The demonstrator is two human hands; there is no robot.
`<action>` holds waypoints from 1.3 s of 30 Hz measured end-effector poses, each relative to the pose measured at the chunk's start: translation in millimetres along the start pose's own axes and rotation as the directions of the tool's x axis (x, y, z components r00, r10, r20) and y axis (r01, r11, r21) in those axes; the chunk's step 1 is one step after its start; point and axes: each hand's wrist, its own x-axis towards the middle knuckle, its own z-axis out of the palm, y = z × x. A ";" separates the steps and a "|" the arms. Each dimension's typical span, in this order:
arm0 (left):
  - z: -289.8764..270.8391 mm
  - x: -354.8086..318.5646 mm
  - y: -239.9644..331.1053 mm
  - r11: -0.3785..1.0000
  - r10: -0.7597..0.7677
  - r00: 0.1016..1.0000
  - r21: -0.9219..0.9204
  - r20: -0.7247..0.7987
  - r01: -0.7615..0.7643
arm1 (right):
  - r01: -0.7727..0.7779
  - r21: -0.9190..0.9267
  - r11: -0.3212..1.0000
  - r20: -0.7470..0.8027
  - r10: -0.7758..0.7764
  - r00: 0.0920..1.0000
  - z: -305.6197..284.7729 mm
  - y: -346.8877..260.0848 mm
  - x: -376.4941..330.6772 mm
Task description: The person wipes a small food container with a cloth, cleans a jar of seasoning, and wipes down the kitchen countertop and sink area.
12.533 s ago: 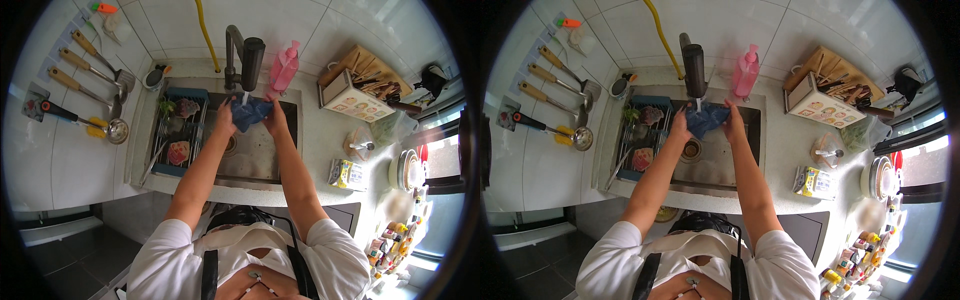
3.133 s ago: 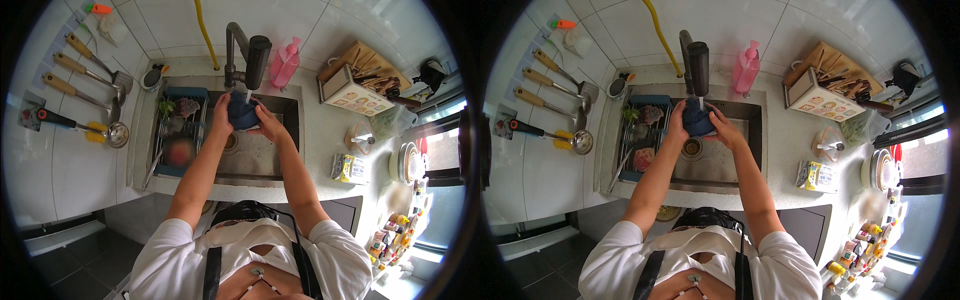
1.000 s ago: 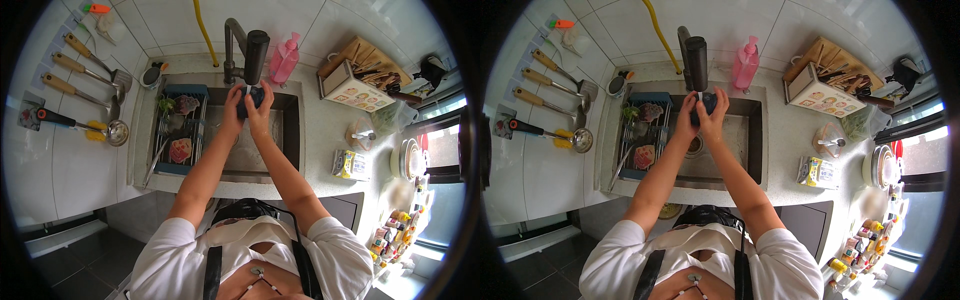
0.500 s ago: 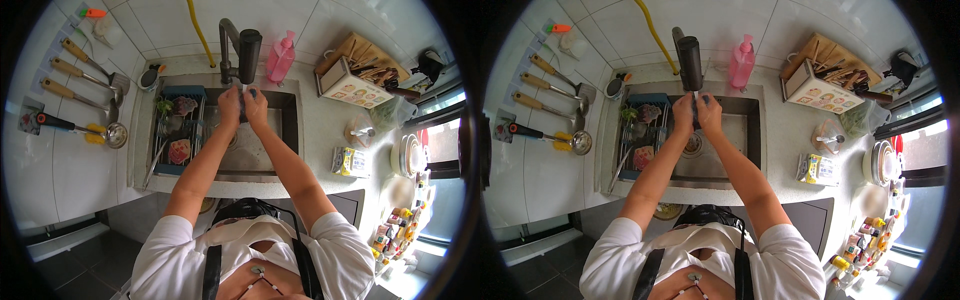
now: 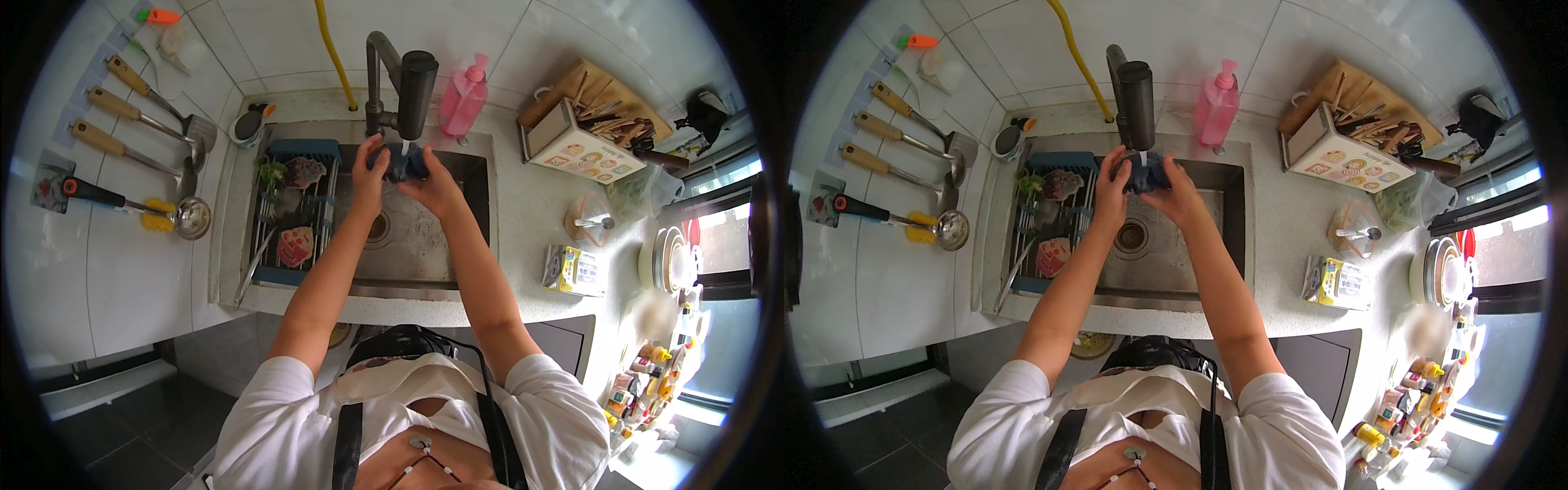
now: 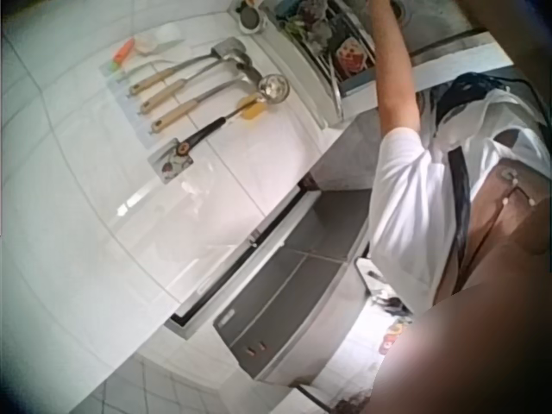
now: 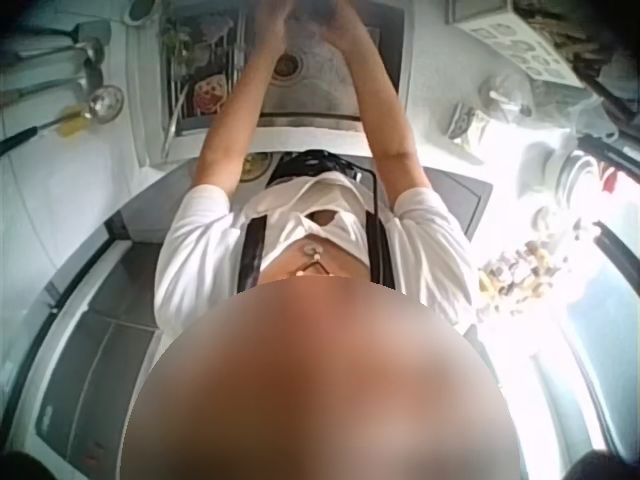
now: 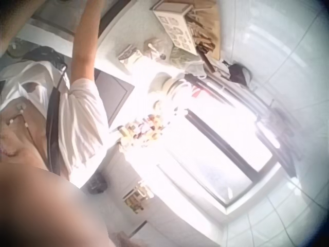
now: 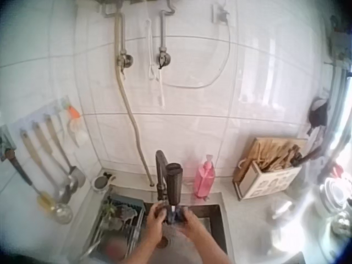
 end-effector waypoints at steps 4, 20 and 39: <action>-1.9 7.2 0.5 0.950 -0.234 0.970 -0.227 -0.064 0.214 | 0.365 -0.683 0.633 0.039 -0.467 0.883 -11.4 16.0 14.6; 7.6 -11.2 6.3 0.885 -0.367 0.913 -0.235 0.179 0.402 | 0.402 -0.305 0.864 -0.274 -0.483 0.832 -0.2 8.8 17.1; -9.5 2.6 4.6 0.860 -0.471 0.862 -0.121 0.187 0.495 | 0.252 0.102 0.962 -0.188 -0.230 0.955 -3.5 7.0 4.1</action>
